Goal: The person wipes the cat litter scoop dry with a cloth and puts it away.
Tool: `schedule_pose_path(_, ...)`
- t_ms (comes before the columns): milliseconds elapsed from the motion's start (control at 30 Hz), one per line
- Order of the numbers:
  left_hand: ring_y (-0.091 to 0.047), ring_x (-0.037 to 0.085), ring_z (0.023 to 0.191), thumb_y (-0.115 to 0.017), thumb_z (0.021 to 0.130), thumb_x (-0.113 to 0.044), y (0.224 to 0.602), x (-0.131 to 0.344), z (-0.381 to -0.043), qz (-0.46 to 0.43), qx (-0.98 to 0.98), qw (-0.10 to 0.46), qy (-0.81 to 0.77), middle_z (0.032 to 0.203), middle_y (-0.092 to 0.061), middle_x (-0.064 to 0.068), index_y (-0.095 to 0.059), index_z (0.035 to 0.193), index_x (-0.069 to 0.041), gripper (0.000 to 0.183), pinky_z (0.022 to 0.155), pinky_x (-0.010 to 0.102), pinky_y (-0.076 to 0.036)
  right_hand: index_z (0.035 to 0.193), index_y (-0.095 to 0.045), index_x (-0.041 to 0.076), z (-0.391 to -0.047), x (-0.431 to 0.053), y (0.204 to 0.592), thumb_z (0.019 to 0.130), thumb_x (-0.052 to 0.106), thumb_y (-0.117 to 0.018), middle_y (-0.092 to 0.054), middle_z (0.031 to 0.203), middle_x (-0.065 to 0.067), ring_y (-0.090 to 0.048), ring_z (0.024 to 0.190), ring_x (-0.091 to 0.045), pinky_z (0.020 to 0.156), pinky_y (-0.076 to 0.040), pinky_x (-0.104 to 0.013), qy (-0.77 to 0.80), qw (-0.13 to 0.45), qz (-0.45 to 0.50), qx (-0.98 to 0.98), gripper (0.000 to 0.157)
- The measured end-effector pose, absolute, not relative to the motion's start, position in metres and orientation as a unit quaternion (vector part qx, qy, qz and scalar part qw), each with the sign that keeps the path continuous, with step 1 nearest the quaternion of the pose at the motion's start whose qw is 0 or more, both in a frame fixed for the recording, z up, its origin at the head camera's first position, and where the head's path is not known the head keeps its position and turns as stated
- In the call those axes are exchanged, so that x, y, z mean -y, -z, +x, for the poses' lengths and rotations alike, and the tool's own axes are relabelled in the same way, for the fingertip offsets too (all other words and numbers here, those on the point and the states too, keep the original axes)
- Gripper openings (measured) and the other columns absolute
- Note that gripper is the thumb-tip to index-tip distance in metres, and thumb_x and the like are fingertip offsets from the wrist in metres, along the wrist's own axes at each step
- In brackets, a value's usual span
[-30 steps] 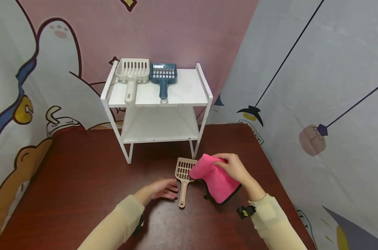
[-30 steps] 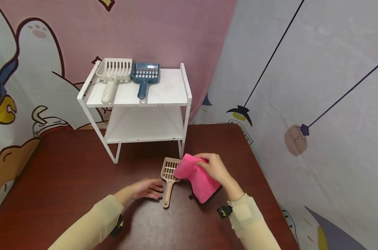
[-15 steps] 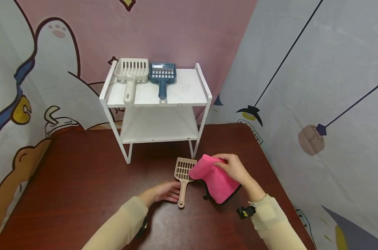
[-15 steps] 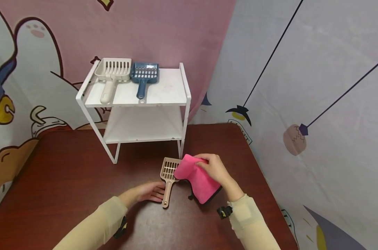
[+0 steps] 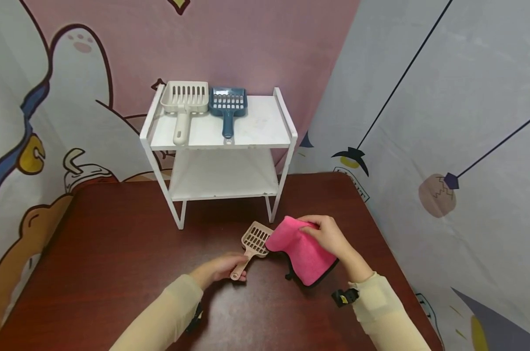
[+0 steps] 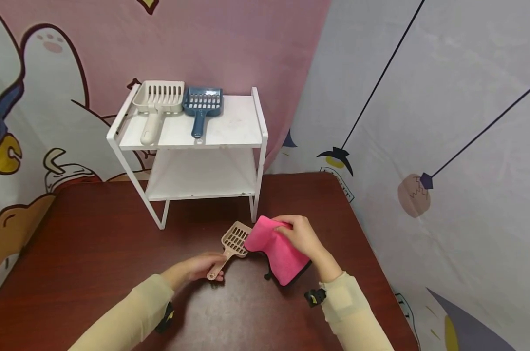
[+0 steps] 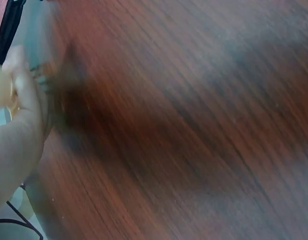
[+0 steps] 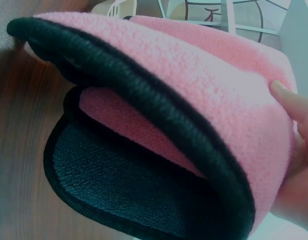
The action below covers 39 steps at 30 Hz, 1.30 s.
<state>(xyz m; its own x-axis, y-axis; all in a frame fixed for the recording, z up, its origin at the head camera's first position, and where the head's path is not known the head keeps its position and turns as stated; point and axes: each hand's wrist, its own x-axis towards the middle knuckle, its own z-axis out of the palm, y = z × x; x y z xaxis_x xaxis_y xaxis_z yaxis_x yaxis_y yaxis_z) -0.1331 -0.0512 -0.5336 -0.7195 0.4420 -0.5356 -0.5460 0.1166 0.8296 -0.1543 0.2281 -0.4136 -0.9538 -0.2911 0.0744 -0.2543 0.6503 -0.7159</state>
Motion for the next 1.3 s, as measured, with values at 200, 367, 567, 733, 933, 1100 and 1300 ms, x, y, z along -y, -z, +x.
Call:
schedule_pose_path(200,-0.039,0.0,0.053,-0.041,0.097,-0.009,0.531,0.062,-0.135,-0.041,-0.67,0.339,-0.66,0.075,-0.048,-0.005,-0.043,0.114,0.012,0.027,0.046,0.01,-0.033,0.108,-0.07,0.007,-0.154,-0.227,0.414,0.084,0.011,-0.068,-0.069,0.103,-0.013,-0.059,0.082,-0.017,0.065,-0.047,-0.022,0.394,0.026,-0.15,-0.906,0.024)
schedule_pose_path(367,-0.034,-0.001,0.052,-0.036,0.099,-0.006,0.527,0.076,-0.135,-0.039,-0.661,0.341,-0.667,0.076,-0.051,-0.006,-0.041,0.118,0.013,0.028,0.046,0.011,-0.027,0.108,-0.07,0.007,-0.154,-0.226,0.413,0.084,0.011,-0.068,-0.069,0.103,-0.012,-0.059,0.083,-0.018,0.066,-0.047,-0.023,0.393,0.027,-0.147,-0.907,0.025)
schedule_pose_path(567,-0.034,-0.002,0.052,-0.037,0.099,-0.006,0.518,0.096,-0.136,-0.02,-0.665,0.342,-0.664,0.076,-0.053,-0.007,-0.039,0.123,0.015,0.032,0.046,0.01,-0.028,0.109,-0.07,0.007,-0.154,-0.226,0.412,0.084,0.011,-0.069,-0.069,0.103,-0.012,-0.059,0.082,-0.018,0.065,-0.048,-0.023,0.389,0.025,-0.143,-0.91,0.025)
schedule_pose_path(733,-0.035,-0.002,0.052,-0.038,0.098,-0.006,0.506,0.111,-0.138,0.0,-0.668,0.349,-0.657,0.077,-0.054,-0.006,-0.038,0.125,0.015,0.035,0.046,0.01,-0.028,0.109,-0.069,0.007,-0.154,-0.227,0.412,0.084,0.011,-0.068,-0.069,0.103,-0.012,-0.058,0.08,-0.018,0.065,-0.047,-0.024,0.389,0.025,-0.14,-0.91,0.025)
schedule_pose_path(933,-0.035,-0.003,0.052,-0.04,0.096,-0.005,0.493,0.123,-0.139,0.006,-0.668,0.36,-0.652,0.078,-0.056,-0.006,-0.039,0.126,0.015,0.036,0.045,0.01,-0.027,0.108,-0.07,0.007,-0.155,-0.226,0.41,0.085,0.011,-0.068,-0.069,0.103,-0.012,-0.058,0.081,-0.018,0.066,-0.047,-0.024,0.392,0.023,-0.144,-0.908,0.024)
schedule_pose_path(1100,-0.034,-0.003,0.051,-0.041,0.096,-0.005,0.485,0.131,-0.14,0.029,-0.67,0.369,-0.644,0.078,-0.055,-0.005,-0.041,0.124,0.015,0.035,0.045,0.011,-0.027,0.108,-0.07,0.007,-0.156,-0.225,0.41,0.084,0.012,-0.068,-0.069,0.102,-0.013,-0.058,0.081,-0.019,0.065,-0.047,-0.025,0.39,0.022,-0.141,-0.91,0.024)
schedule_pose_path(1300,-0.032,-0.003,0.05,-0.041,0.095,-0.004,0.471,0.136,-0.142,0.056,-0.664,0.389,-0.636,0.075,-0.053,-0.006,-0.04,0.124,0.015,0.035,0.044,0.011,-0.025,0.107,-0.07,0.006,-0.157,-0.223,0.409,0.084,0.011,-0.069,-0.069,0.101,-0.013,-0.059,0.08,-0.019,0.064,-0.047,-0.025,0.392,0.01,-0.136,-0.91,0.024)
